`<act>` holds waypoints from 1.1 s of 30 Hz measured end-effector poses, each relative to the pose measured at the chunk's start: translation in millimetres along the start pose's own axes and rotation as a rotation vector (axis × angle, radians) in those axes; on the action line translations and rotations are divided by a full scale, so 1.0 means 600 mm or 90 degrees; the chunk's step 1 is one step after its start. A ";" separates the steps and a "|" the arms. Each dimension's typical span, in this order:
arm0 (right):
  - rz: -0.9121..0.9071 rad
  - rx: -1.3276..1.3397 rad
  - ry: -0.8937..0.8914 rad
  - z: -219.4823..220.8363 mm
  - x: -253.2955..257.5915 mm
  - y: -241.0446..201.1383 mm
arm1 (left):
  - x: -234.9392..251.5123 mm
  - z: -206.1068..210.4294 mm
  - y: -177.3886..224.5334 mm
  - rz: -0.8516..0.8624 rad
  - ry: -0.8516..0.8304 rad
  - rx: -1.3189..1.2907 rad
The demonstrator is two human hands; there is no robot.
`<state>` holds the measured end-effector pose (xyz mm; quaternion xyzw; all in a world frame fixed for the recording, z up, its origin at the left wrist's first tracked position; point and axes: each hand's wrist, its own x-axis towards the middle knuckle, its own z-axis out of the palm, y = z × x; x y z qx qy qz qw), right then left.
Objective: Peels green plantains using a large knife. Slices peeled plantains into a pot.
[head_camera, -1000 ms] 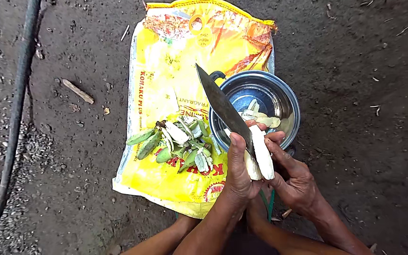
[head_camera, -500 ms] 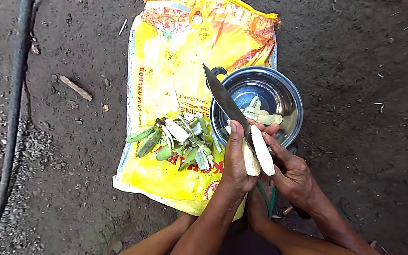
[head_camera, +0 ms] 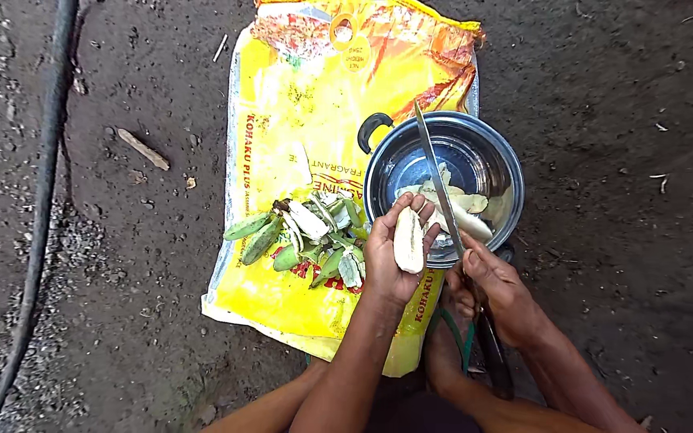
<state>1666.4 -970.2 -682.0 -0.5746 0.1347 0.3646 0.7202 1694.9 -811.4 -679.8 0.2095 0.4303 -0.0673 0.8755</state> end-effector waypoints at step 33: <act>-0.447 -0.296 -0.140 0.011 -0.015 0.032 | 0.020 -0.024 -0.005 -0.017 -0.273 -0.067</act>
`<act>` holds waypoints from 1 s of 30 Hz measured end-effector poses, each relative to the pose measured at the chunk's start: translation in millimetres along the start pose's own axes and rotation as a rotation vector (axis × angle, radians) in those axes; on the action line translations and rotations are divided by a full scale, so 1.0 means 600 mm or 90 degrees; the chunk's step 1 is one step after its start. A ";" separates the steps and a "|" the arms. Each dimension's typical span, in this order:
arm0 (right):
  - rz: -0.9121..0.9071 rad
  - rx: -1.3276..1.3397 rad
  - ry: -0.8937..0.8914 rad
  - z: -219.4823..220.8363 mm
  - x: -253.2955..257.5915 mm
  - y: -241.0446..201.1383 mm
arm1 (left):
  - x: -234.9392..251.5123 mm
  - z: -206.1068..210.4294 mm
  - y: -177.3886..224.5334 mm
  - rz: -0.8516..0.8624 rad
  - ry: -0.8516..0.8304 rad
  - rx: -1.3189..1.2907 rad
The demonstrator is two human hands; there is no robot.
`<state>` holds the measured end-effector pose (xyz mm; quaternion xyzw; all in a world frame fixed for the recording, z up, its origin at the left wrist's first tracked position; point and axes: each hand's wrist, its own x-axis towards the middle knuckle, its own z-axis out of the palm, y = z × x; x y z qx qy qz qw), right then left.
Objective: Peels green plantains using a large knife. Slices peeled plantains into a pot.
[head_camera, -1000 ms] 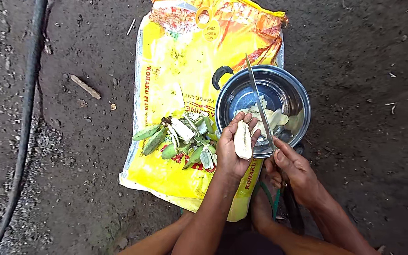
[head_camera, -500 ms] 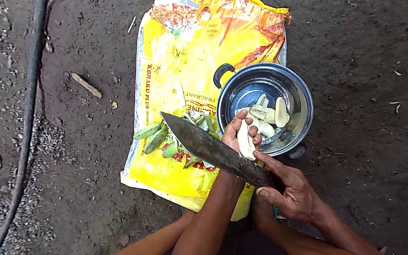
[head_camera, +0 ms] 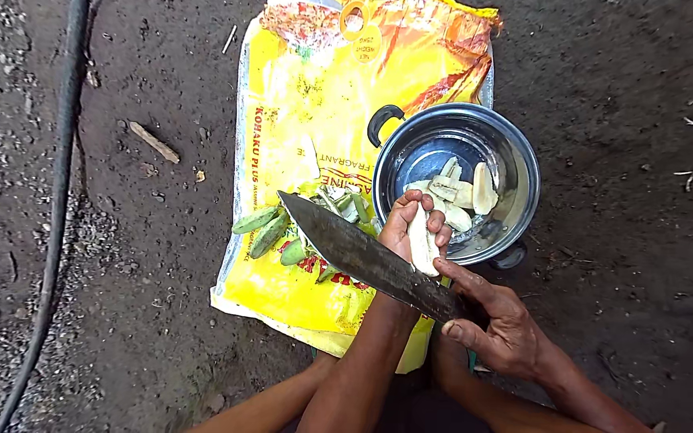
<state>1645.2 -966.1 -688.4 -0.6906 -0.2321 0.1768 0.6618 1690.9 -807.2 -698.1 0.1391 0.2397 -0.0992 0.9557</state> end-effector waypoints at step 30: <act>0.076 -0.031 0.038 -0.002 -0.003 0.004 | 0.007 0.013 -0.009 0.039 0.059 -0.019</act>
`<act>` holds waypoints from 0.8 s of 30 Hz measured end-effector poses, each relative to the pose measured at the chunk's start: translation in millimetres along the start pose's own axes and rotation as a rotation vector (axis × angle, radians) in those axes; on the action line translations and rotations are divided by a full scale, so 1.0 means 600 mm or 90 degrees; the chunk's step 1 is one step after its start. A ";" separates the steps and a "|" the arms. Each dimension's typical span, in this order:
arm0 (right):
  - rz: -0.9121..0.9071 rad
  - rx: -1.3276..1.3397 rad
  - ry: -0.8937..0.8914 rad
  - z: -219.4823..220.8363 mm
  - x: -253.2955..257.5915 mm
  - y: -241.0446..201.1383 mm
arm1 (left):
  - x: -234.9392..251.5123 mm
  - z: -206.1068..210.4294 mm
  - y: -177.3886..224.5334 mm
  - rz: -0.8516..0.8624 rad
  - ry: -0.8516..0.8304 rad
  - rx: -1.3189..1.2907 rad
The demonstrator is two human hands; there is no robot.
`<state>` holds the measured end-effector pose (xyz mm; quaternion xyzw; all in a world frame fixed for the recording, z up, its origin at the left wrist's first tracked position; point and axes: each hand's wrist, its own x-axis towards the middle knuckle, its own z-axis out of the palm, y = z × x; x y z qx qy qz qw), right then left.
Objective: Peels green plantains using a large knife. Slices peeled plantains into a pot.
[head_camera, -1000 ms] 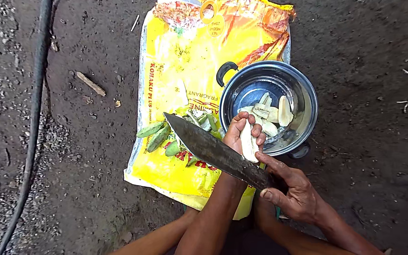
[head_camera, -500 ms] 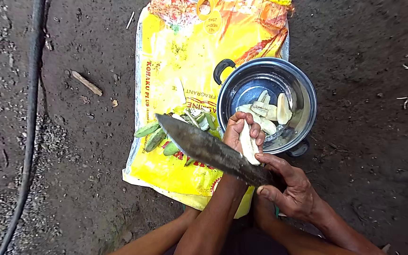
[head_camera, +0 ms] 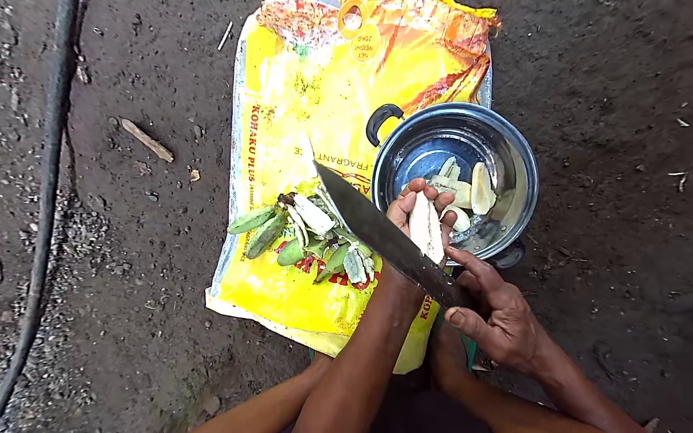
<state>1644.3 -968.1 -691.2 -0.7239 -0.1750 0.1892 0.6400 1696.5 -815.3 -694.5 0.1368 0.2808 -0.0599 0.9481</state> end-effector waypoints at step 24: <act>-0.049 0.014 0.001 0.000 0.004 0.010 | -0.025 0.001 -0.028 -0.010 -0.096 0.014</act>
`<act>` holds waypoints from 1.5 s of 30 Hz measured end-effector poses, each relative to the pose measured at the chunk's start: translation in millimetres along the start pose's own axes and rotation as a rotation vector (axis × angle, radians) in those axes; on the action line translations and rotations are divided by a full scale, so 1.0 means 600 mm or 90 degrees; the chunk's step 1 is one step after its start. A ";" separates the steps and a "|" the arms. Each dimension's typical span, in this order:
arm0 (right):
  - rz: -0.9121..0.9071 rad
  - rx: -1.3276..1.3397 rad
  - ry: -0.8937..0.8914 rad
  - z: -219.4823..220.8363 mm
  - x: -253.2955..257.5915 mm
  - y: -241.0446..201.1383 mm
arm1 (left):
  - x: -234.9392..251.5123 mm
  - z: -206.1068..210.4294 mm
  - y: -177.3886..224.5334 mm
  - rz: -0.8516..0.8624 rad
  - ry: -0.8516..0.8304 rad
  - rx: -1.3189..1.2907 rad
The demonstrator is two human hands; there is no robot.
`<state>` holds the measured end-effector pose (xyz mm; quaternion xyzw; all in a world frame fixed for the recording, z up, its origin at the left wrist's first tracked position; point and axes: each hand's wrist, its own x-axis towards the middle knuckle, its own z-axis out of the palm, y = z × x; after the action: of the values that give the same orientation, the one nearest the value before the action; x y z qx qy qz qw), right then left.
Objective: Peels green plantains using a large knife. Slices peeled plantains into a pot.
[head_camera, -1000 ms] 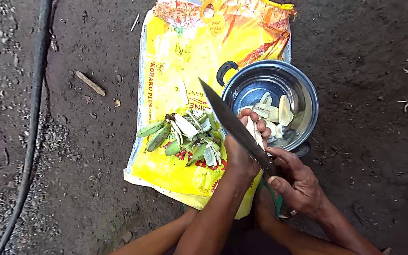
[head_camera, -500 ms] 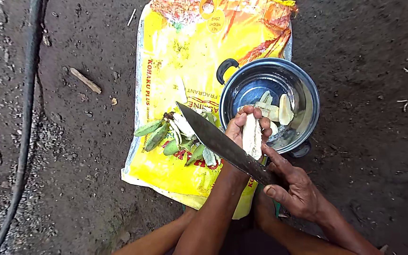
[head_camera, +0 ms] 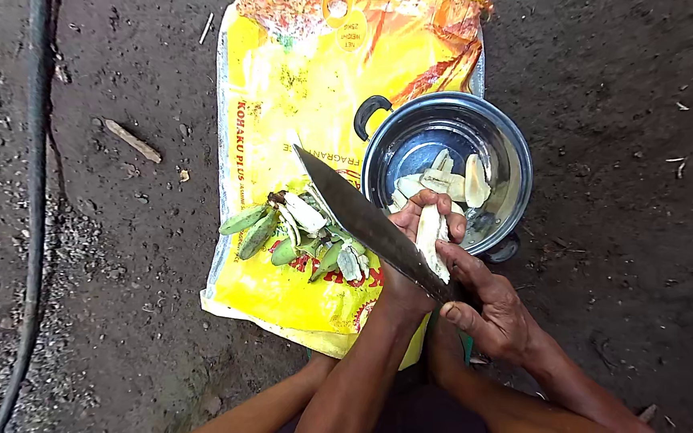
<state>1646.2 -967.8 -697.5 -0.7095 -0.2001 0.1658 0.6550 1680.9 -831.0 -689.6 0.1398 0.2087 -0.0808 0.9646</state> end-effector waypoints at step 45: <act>0.058 -0.075 0.097 -0.011 0.002 0.011 | -0.018 0.010 -0.006 0.025 -0.063 0.159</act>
<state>1651.0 -973.5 -703.3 -0.7657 -0.1265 0.1288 0.6173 1672.9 -835.1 -680.6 0.2585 0.1465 -0.0939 0.9502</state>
